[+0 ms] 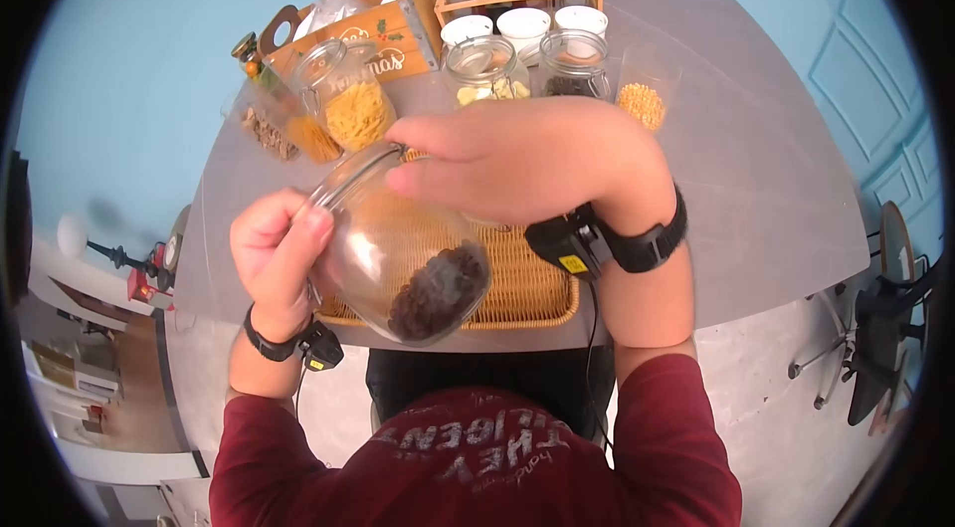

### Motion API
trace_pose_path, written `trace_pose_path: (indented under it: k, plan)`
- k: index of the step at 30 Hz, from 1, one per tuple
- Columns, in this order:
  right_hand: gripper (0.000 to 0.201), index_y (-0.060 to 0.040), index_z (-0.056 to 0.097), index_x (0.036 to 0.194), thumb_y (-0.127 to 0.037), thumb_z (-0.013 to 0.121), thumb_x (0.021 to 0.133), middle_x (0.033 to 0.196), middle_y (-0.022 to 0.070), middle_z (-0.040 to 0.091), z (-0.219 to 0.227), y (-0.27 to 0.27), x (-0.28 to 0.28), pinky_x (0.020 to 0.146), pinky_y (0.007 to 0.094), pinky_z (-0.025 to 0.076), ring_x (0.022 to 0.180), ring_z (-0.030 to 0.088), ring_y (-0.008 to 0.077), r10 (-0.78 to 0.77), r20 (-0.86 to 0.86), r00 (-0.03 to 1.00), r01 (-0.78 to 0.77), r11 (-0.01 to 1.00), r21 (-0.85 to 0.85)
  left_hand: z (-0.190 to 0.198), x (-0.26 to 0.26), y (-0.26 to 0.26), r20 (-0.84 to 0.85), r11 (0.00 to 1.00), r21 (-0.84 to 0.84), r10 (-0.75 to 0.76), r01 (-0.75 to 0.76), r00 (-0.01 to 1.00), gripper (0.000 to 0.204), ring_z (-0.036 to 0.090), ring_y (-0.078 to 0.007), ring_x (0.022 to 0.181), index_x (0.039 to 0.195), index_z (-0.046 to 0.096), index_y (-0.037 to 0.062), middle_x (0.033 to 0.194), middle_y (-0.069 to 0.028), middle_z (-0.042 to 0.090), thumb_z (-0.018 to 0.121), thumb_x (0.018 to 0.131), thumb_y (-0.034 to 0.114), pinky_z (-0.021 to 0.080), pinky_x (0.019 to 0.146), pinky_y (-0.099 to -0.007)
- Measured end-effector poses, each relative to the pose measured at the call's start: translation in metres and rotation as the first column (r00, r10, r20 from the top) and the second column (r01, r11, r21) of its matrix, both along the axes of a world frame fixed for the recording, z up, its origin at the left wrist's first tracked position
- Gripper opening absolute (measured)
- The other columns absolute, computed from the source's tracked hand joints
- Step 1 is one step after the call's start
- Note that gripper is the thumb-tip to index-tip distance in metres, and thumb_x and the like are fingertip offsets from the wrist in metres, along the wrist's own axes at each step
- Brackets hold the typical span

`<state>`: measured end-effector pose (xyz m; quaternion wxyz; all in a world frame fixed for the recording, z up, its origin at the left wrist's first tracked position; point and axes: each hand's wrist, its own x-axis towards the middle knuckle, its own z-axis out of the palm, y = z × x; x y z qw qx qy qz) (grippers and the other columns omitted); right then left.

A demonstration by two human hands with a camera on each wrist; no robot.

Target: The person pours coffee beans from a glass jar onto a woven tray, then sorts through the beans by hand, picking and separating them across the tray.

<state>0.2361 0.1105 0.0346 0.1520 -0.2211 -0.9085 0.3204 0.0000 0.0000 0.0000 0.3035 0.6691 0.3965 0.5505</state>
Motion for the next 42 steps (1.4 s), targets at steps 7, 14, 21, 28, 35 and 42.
trace_pose_path:
  k: [7,14,21,28,35,42]
  plan:
    - [0.047,0.0029,0.057,0.13,-0.01,0.054,0.085,0.079,0.0157,0.07,-0.017,0.03,-0.015,0.065,0.0344,0.053,0.072,0.069,0.0236,0.1,0.334,0.937,-0.009,0.965,-0.262,-0.053,0.006,0.021,0.203,0.952,-0.29,-0.043,0.102,0.978,0.025,0.047,-0.009,0.049,0.077,0.058,0.0034,0.055,-0.0033,0.055,0.056,0.101,0.011,0.034,0.048,-0.0233]
    - [0.031,0.004,0.071,0.092,-0.012,0.058,0.069,0.077,0.0213,0.068,-0.047,0.048,-0.038,0.062,0.0398,0.051,0.069,0.066,0.0317,-0.014,0.568,0.823,-0.035,0.997,0.076,-0.094,0.006,0.041,0.417,0.885,-0.403,-0.047,0.231,0.908,0.029,0.053,-0.0078,0.049,0.074,0.061,0.0048,0.059,-0.0022,0.059,0.061,0.1,0.016,0.04,0.047,-0.0215]
    - [0.032,0.0038,0.073,0.089,-0.011,0.056,0.067,0.085,0.0252,0.068,-0.043,0.045,-0.044,0.066,0.0432,0.052,0.076,0.067,0.0389,-0.094,0.659,0.746,0.025,0.993,0.113,-0.111,0.001,0.059,0.55,0.805,-0.528,0.084,0.269,0.831,0.035,0.049,-0.014,0.045,0.064,0.054,0.0094,0.054,-0.0051,0.055,0.064,0.096,0.021,0.036,0.045,-0.0253]
    - [0.032,0.0032,0.073,0.089,-0.01,0.054,0.067,0.085,0.0247,0.069,-0.047,0.045,-0.044,0.066,0.0436,0.052,0.076,0.067,0.0389,-0.104,0.63,0.769,0.019,0.99,0.14,-0.131,-0.014,0.073,0.708,0.639,-0.639,0.272,0.428,0.652,0.024,0.055,-0.0169,0.063,0.076,0.062,0.0091,0.069,-0.0029,0.061,0.062,0.095,0.024,0.044,0.063,-0.0317]
    - [0.032,0.0026,0.073,0.091,-0.011,0.055,0.067,0.084,0.0243,0.069,-0.046,0.048,-0.042,0.064,0.0422,0.052,0.075,0.067,0.0371,-0.091,0.632,0.77,0.005,0.991,0.136,-0.143,-0.026,0.079,0.782,0.591,-0.572,0.184,0.568,0.596,0.019,0.061,-0.02,0.074,0.092,0.069,0.0069,0.087,-0.0062,0.07,0.061,0.096,0.024,0.051,0.073,-0.0345]
    - [0.043,0.0022,0.065,0.113,-0.003,0.055,0.072,0.086,0.0157,0.072,-0.048,0.051,-0.032,0.061,0.0356,0.055,0.069,0.071,0.0252,-0.179,0.523,0.833,0.121,0.982,0.144,-0.105,-0.001,0.065,0.729,0.663,-0.619,0.285,0.421,0.622,0.026,0.067,-0.0235,0.076,0.104,0.069,0.0014,0.09,-0.0096,0.073,0.05,0.102,0.019,0.056,0.076,-0.0402]
